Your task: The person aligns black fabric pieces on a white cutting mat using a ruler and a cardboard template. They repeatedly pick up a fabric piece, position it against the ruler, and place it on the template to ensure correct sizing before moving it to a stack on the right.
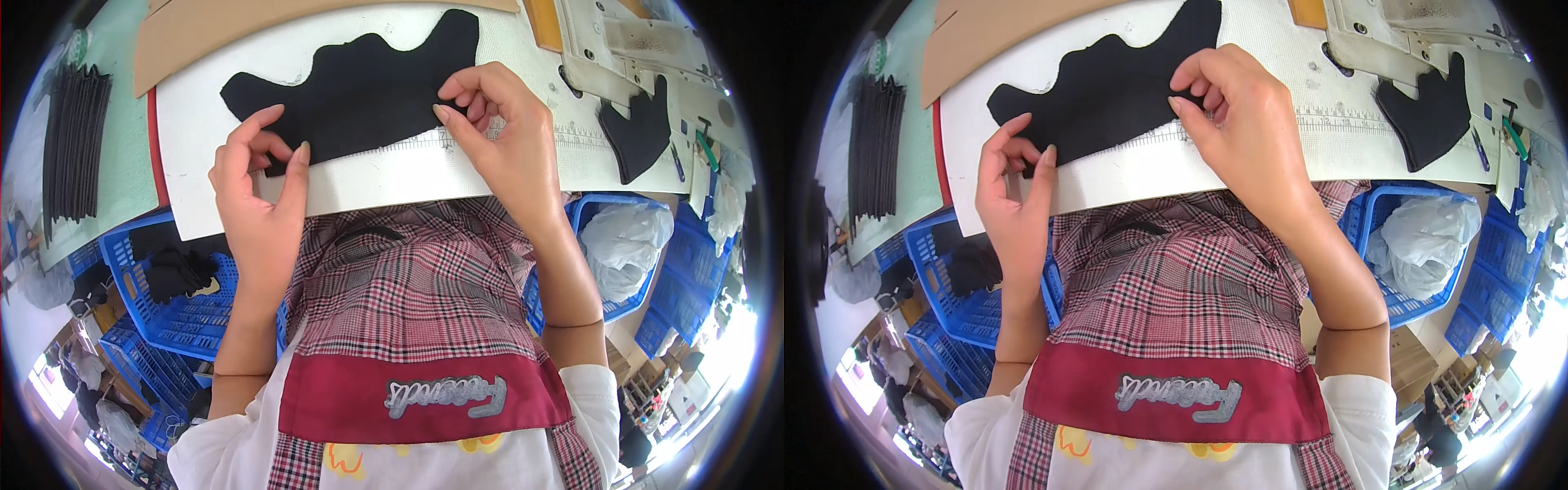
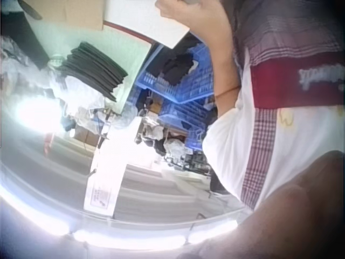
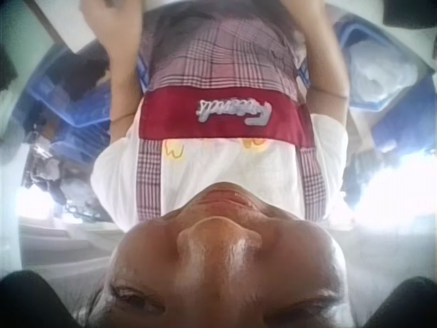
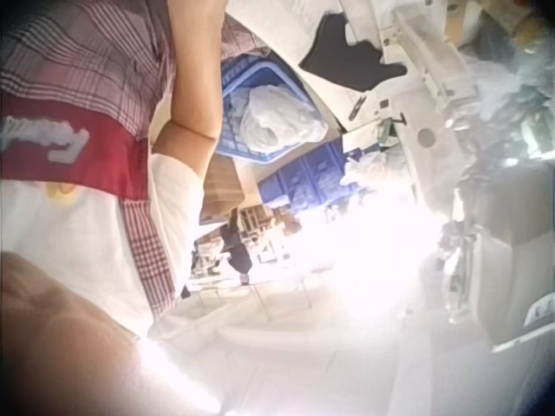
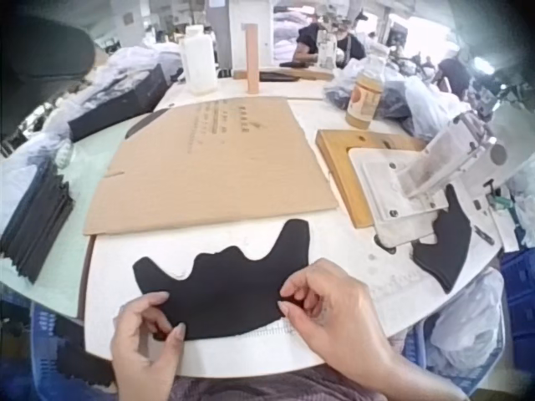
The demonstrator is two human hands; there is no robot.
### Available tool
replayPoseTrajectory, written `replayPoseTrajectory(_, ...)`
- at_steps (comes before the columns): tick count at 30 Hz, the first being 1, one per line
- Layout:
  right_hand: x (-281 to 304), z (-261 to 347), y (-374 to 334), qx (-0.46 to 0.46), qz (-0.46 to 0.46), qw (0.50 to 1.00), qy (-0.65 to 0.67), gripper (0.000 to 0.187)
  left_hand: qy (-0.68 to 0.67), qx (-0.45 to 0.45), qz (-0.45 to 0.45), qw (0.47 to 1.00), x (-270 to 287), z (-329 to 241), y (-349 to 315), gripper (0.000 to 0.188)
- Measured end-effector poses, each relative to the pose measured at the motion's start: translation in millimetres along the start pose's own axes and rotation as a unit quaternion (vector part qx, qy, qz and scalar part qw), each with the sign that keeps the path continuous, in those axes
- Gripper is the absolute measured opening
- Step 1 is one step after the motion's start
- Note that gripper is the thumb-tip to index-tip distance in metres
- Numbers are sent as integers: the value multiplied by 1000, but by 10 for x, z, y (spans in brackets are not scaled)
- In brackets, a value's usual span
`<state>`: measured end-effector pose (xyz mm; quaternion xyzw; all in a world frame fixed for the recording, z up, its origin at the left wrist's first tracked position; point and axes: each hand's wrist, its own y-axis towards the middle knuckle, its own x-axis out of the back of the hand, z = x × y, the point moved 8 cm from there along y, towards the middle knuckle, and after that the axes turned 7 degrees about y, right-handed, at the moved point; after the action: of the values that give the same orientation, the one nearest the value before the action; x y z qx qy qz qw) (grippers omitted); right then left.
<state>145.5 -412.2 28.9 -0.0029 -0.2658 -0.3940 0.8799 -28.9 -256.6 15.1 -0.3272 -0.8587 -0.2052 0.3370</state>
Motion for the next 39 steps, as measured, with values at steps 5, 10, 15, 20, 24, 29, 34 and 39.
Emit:
replayPoseTrajectory(5,-65,-17,26,-3,36,999,-9,12,120,-146,-20,982,-50,-287,42,57)
replayPoseTrajectory(10,-28,49,1,13,23,1000,0,11,72,-278,131,949,-752,-928,-226,72)
replayPoseTrajectory(15,-53,13,-18,42,15,999,4,8,198,-266,178,926,-396,-474,-246,92)
replayPoseTrajectory(20,-267,236,-116,109,28,936,-333,16,218,-274,145,925,-214,-201,-304,97)
replayPoseTrajectory(24,-765,641,-426,246,105,925,-270,65,213,-283,123,927,-243,-246,-298,97)
replayPoseTrajectory(29,-181,171,-468,170,51,926,-333,60,241,-292,121,918,-213,-235,-292,96)
replayPoseTrajectory(34,1072,-118,-544,65,-97,917,-382,56,171,-307,140,926,-362,-543,-234,90)
replayPoseTrajectory(39,1631,-675,-750,-50,-82,904,-418,58,195,-371,57,906,-369,-660,-511,44)
